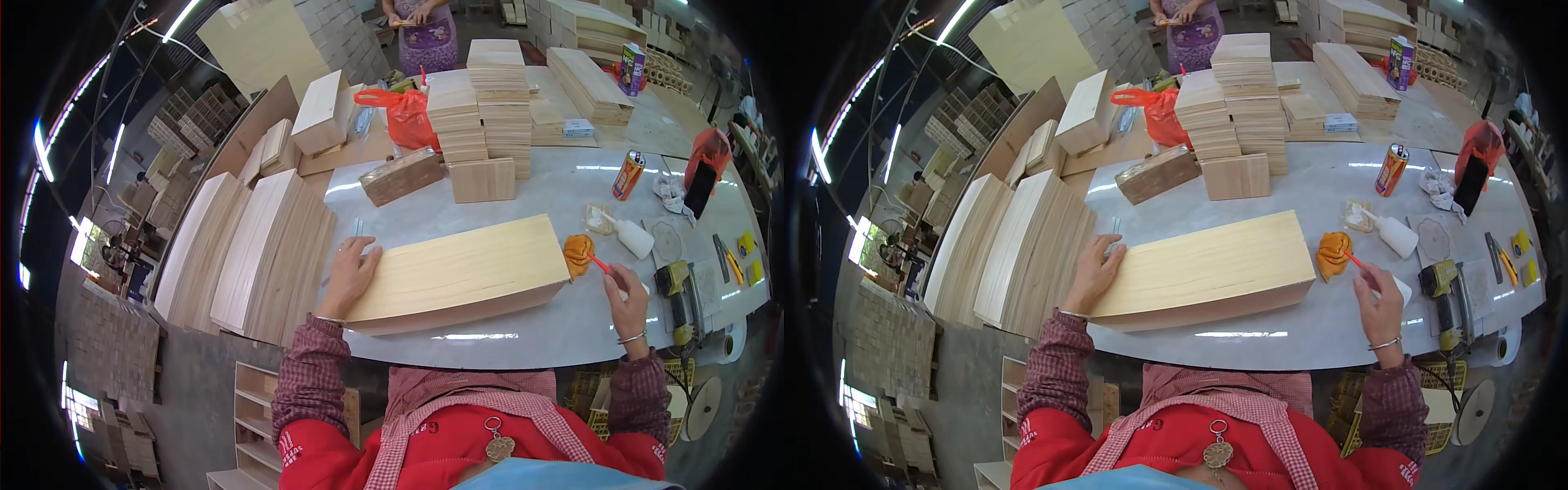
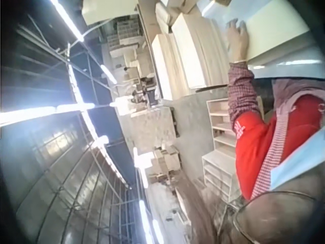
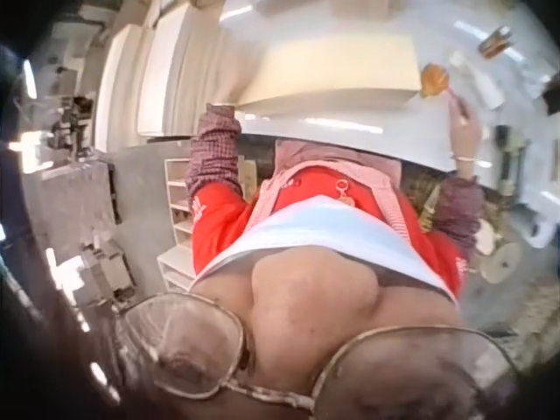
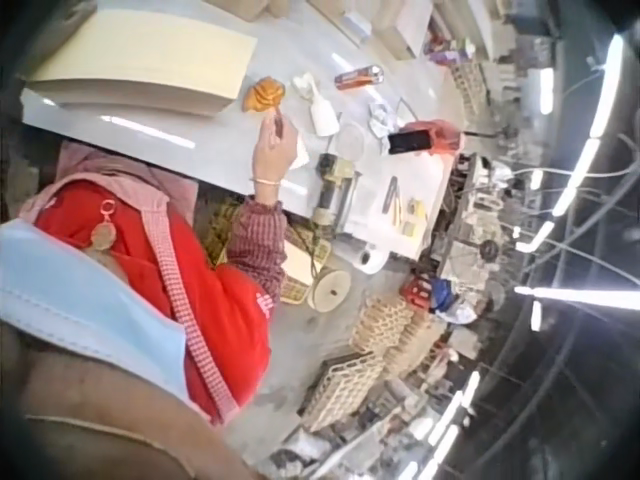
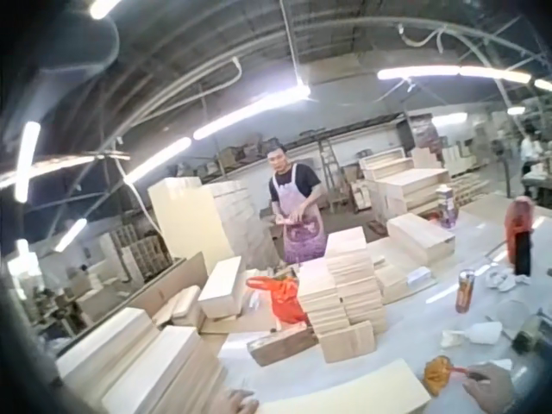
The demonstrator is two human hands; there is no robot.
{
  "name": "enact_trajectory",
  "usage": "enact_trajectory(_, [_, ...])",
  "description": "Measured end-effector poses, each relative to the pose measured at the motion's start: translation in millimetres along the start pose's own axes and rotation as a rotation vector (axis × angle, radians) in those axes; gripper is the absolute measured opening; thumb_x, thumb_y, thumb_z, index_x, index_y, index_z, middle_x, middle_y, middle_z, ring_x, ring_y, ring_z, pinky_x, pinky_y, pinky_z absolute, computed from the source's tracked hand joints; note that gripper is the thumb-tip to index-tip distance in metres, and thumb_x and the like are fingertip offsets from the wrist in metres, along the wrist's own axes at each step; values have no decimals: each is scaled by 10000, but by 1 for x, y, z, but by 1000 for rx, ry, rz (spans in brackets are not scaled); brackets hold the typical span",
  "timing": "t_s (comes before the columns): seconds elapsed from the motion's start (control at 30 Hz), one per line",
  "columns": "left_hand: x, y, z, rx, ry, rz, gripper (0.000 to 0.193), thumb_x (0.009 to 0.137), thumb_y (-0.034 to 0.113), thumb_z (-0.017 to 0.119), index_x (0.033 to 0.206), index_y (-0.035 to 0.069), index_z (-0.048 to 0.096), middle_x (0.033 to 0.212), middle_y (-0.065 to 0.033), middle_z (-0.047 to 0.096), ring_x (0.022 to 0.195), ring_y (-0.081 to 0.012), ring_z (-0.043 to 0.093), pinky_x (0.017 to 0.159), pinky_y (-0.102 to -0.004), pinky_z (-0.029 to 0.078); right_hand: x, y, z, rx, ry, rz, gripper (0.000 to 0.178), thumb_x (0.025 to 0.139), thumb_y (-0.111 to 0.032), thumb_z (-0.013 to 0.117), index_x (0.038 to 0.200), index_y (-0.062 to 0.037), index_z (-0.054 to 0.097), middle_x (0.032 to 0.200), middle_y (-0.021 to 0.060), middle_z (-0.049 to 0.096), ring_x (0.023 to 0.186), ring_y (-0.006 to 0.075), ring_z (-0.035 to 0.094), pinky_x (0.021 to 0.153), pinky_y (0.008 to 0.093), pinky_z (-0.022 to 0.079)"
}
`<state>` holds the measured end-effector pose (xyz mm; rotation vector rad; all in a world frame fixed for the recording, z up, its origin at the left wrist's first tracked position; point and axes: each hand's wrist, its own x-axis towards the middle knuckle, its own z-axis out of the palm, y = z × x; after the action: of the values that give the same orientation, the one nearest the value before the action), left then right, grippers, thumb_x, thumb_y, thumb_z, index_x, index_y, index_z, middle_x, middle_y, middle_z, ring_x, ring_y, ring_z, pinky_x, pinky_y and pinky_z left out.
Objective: Assemble wooden boxes or drawer components using glue and a pneumatic nail gun.
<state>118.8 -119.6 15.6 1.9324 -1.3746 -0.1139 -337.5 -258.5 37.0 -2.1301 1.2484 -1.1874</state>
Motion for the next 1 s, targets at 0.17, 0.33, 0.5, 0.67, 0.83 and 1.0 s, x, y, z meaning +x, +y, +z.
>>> enact_trajectory(0.17, [1, 11, -1, 89, 59, 185, 283, 873, 219, 596, 1082, 29, 610, 1083, -117, 582, 911, -274, 564, 775, -362, 474, 33, -83, 41, 169, -47, -170, 136, 800, -42, 619, 929, -8, 595, 846, 54, 608, 707, 147, 546, 673, 260, 462])
enact_trajectory(0.33, [41, 55, 13, -455, 99, 239, 212, 906, 173, 580, 1049, 22, 618, 912, -44, 612, 785, -149, 558, 696, -234, 445, 80, -164, 136, 453, -278, -234, 52, 849, -66, 595, 872, -19, 600, 734, 30, 587, 648, 110, 528, 620, 228, 446])
enact_trajectory(0.5, [54, 47, 44, -1021, 212, -125, 197, 915, 172, 582, 1025, 13, 621, 845, -31, 601, 767, -112, 540, 678, -232, 441, 110, -175, 222, 878, -525, 125, 139, 900, -136, 561, 917, -25, 643, 659, 22, 567, 546, 87, 491, 485, 195, 415])
enact_trajectory(0.67, [54, 37, 43, -986, 149, -170, 180, 922, 170, 578, 995, 12, 622, 836, -41, 600, 758, -109, 537, 672, -228, 441, 109, -153, 249, 1066, -664, 463, 193, 902, -165, 564, 960, -5, 656, 640, 23, 560, 519, 80, 469, 436, 192, 384])
enact_trajectory(0.83, [55, 36, 46, -994, 112, -177, 163, 921, 159, 576, 977, 13, 623, 825, -35, 600, 748, -107, 537, 673, -225, 441, 107, -157, 247, 1096, -732, 448, 229, 899, -186, 575, 971, 13, 662, 635, 22, 557, 511, 79, 458, 439, 194, 381])
enact_trajectory(1.0, [55, 39, 47, -1032, 91, -177, 154, 918, 152, 578, 973, 14, 622, 829, -37, 603, 743, -106, 536, 671, -224, 441, 106, -152, 246, 1103, -739, 453, 228, 897, -189, 585, 982, 5, 669, 636, 23, 560, 515, 78, 461, 441, 191, 383])
